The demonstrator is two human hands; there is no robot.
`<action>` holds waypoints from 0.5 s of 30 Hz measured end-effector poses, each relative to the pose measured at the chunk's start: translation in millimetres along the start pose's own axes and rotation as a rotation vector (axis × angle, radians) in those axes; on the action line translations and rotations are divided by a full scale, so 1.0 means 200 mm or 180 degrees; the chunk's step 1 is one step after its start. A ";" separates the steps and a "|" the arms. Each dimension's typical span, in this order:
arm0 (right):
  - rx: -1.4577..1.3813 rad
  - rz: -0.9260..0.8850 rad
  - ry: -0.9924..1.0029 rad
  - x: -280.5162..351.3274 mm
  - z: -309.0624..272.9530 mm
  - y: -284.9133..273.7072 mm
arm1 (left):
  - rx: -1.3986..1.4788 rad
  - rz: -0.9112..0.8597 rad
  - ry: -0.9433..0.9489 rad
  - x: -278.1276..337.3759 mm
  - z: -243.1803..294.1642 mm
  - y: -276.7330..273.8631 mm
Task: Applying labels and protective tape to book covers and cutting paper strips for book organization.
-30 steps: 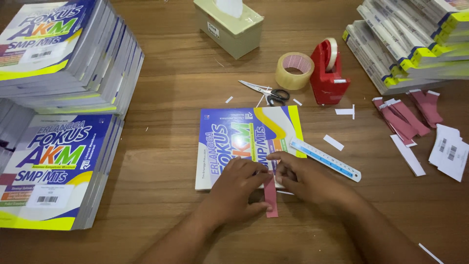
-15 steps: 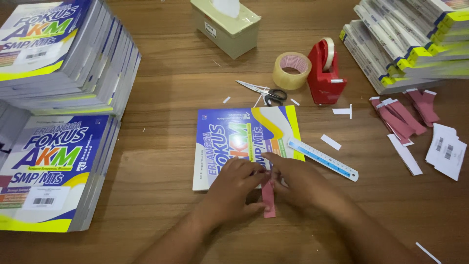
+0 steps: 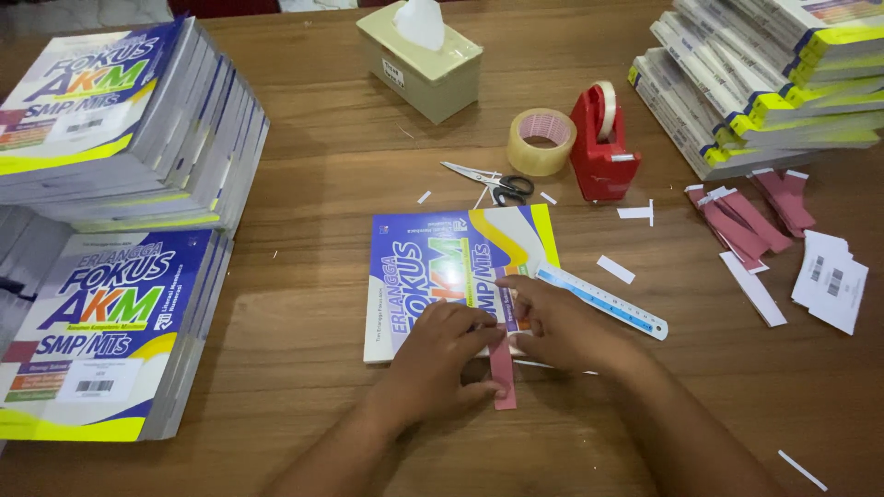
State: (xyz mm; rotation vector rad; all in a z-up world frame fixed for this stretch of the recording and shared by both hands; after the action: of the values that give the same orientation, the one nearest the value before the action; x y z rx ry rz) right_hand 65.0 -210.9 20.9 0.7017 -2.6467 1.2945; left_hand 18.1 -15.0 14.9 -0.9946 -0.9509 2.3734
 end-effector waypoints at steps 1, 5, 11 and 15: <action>-0.0315 -0.0033 0.0022 0.01 0.01 0.00 | -0.0029 -0.0016 0.0022 0.00 -0.01 0.01; -0.0639 0.0042 0.0166 0.00 0.01 -0.01 | -0.0026 0.0011 -0.0013 0.00 -0.01 0.01; 0.0046 0.0125 0.0322 0.01 -0.01 -0.02 | 0.0475 -0.0320 -0.1052 -0.01 0.01 -0.03; -0.1379 0.0110 -0.0123 0.00 0.14 -0.01 | 0.0736 0.0448 -0.0513 -0.07 0.17 -0.06</action>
State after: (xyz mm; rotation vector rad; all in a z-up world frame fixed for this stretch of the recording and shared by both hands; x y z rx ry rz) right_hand 69.8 -234.5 4.6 0.6188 -2.8359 0.6747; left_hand 2.2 -29.6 47.4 -0.8163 -0.6575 2.6411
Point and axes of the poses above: each hand's wrist, its own x-axis away from the middle knuckle, its own y-axis out of the palm, z = x × y, the point moved 3 cm from there along -x, towards the middle knuckle, and after that the axes turned 3 degrees about x, right-handed, at the moved point
